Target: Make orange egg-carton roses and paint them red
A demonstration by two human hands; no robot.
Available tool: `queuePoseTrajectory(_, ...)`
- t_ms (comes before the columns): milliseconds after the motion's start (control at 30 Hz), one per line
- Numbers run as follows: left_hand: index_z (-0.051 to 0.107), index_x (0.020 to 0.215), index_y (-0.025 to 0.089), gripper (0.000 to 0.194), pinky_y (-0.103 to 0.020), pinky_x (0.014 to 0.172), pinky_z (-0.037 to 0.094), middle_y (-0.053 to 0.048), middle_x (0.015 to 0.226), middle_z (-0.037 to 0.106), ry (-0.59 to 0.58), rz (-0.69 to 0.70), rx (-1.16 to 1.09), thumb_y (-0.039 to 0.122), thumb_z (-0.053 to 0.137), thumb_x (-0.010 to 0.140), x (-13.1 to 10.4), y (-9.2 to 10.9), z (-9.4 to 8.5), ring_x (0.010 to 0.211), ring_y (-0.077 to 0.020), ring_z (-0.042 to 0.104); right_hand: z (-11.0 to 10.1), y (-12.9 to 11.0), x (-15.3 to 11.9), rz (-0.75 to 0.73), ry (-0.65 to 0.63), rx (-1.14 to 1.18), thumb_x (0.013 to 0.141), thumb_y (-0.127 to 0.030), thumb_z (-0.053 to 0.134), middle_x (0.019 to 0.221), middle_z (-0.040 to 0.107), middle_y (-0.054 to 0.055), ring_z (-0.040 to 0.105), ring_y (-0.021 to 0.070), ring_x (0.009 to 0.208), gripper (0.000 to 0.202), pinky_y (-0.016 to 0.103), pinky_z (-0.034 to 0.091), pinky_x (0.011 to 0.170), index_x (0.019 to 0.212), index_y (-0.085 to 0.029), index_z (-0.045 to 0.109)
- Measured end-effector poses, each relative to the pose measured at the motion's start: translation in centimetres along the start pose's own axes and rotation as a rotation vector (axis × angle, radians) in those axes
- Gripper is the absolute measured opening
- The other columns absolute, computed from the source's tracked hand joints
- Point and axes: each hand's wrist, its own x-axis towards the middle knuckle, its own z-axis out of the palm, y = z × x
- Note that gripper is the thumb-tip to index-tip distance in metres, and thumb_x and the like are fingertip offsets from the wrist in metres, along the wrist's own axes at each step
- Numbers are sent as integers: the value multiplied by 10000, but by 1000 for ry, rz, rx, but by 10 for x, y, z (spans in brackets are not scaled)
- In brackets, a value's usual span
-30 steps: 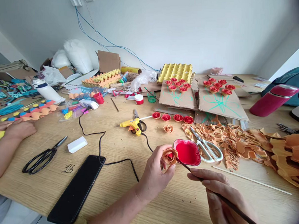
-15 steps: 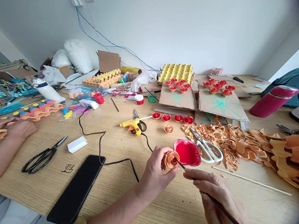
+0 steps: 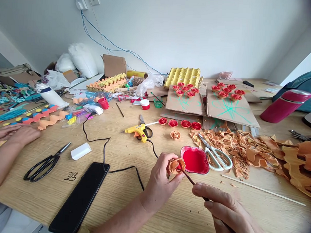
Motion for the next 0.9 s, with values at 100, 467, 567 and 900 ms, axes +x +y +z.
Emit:
queuePoseTrajectory(100, 582, 1179, 236, 339, -276, 819, 568, -27, 1064, 677, -14, -2, -2, 107, 689, 884, -1, 0, 1, 914, -164, 675, 1, 3, -4, 15, -16, 3, 1073, -167, 549, 1291, 794, 173, 769, 238, 1226, 281, 307, 669, 939, 1347, -215, 584)
queuePoseTrajectory(467, 610, 1194, 229, 360, -273, 768, 582, -48, 1080, 709, -37, -70, 6, 142, 686, 854, 1, 4, 1, 899, -176, 691, 0, 17, -11, 23, -24, 83, 1056, -197, 589, 1348, 764, 160, 781, 243, 1200, 327, 300, 670, 942, 1381, -230, 607)
queuePoseTrajectory(567, 618, 1192, 233, 360, -269, 753, 574, -45, 1074, 704, -52, -61, 23, 131, 676, 852, 1, 6, 0, 898, -179, 686, 5, 16, -10, 83, 68, 171, 1081, -190, 523, 1320, 764, 157, 798, 253, 1157, 278, 326, 683, 907, 1335, -234, 628)
queuePoseTrajectory(900, 606, 1278, 209, 438, -273, 737, 586, -70, 1073, 696, -117, -56, -33, 140, 642, 847, 2, 10, -3, 901, -193, 683, 6, 17, 0, 84, 76, 219, 1088, -147, 470, 1241, 786, 135, 791, 235, 1154, 280, 324, 669, 922, 1304, -235, 625)
